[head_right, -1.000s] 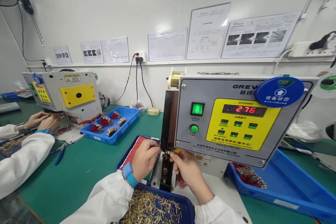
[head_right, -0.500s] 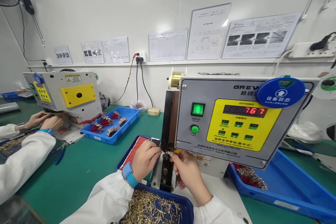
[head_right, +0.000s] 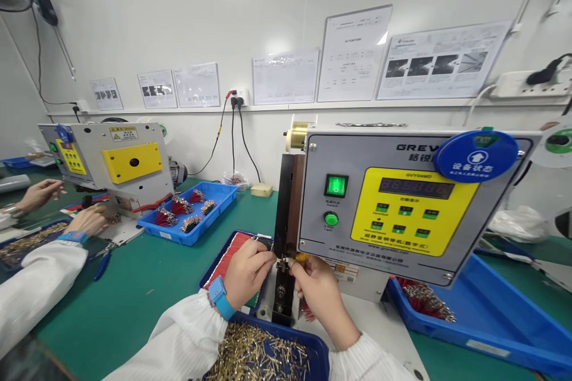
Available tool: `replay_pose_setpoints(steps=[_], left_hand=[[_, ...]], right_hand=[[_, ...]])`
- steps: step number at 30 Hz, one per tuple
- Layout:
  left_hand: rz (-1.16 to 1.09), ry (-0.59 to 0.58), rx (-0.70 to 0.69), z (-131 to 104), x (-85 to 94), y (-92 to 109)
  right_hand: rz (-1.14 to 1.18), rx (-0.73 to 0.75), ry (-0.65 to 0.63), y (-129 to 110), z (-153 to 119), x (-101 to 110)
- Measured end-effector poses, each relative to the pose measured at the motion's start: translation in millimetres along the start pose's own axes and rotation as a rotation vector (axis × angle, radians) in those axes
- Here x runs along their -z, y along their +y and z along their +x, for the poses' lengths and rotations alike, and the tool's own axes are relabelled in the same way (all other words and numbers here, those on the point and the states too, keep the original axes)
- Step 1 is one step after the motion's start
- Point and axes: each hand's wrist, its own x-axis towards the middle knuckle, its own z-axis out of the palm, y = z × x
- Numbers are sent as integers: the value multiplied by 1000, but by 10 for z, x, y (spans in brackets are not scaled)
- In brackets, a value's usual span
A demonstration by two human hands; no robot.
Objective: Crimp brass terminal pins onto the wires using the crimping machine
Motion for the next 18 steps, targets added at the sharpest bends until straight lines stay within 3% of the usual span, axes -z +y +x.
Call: replay_pose_setpoints(steps=[18], left_hand=[[-32,-7,4,5,11,11]], right_hand=[[37,33,-36,0,-6,14]])
